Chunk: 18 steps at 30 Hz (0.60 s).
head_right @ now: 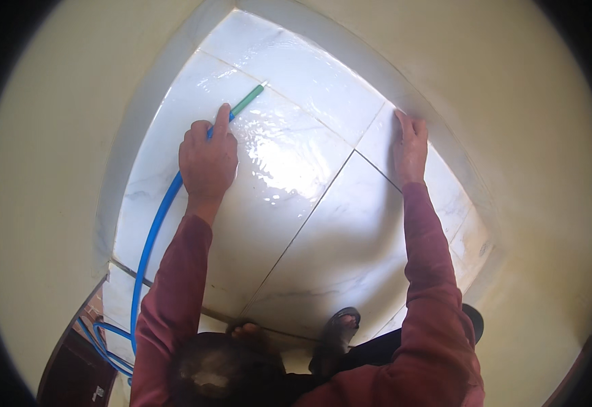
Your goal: The person kneels on a tiled floor and uses a water hose to spray the surface while scrubbing with a small brush. They move systematically across the tiles, rinsing and scrubbing the grout lines and tile surfaces.
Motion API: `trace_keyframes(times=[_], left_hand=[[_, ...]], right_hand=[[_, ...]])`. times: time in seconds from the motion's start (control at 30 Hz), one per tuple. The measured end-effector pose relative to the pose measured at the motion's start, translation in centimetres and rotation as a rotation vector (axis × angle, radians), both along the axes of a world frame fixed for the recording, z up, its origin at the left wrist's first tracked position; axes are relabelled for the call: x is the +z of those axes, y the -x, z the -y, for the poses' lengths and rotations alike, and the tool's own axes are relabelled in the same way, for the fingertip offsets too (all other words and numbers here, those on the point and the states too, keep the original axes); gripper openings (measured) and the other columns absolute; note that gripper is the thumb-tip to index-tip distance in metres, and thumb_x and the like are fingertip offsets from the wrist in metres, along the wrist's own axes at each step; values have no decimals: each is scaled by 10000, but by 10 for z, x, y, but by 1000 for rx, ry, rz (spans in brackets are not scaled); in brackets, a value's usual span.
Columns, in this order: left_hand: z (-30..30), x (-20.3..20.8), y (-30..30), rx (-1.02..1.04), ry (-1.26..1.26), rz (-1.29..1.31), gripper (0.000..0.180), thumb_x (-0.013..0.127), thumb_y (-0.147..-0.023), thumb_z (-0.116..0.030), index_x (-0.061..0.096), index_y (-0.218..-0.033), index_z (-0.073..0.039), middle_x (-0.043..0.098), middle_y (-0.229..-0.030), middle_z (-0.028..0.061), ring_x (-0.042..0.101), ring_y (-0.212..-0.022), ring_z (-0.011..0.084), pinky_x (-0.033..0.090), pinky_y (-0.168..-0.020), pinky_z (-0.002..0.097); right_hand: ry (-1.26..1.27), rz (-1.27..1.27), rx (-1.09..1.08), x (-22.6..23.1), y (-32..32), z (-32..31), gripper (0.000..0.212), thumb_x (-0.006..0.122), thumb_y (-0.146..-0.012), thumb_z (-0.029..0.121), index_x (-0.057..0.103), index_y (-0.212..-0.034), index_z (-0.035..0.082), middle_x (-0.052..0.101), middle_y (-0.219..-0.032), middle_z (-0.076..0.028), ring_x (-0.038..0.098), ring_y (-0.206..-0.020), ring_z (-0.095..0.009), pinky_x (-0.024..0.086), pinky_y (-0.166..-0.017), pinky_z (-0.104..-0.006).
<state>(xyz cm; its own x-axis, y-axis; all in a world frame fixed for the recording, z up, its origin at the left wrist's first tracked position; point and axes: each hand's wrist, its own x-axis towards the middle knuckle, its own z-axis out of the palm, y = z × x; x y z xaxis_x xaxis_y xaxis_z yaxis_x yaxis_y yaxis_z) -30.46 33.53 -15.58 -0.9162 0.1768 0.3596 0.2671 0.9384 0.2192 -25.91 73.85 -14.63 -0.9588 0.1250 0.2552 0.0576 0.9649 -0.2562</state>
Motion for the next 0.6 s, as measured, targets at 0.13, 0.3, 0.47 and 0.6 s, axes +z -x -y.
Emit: trace_keyframes(times=[0.13, 0.3, 0.47, 0.6], left_hand=[[5, -4, 0, 7, 21, 10, 501, 725, -905, -172, 669, -1400, -224, 592, -1016, 49, 621, -869, 251, 522, -737, 398], [3, -6, 4, 8, -3, -34, 478, 726, -917, -203, 664, -1390, -235, 583, -1012, 49, 615, -854, 246, 521, -729, 395], [12, -11, 1, 6, -37, 14, 464, 723, -927, -217, 661, -1386, -251, 572, -999, 45, 606, -840, 234, 512, -714, 385], [14, -11, 1, 28, -19, 38, 468, 720, -932, -226, 657, -1395, -254, 565, -999, 40, 600, -845, 228, 508, -714, 382]], right_hand=[[-96, -17, 340, 30, 50, 56, 487, 638, -862, -139, 698, -1306, 50, 672, -1060, -133, 678, -985, -320, 577, -856, -412], [-739, -115, 989, 47, 208, 152, 264, 616, -911, 115, 717, -1155, 108, 656, -1179, -78, 623, -1128, -256, 524, -968, -388], [-812, 70, 1002, 53, 251, 155, 211, 630, -882, 127, 744, -1056, 93, 660, -1181, -72, 615, -1151, -243, 526, -964, -386], [-735, 50, 1011, 47, 153, 53, 289, 658, -843, 119, 750, -1110, 58, 665, -1214, -92, 638, -1210, -271, 535, -1035, -416]])
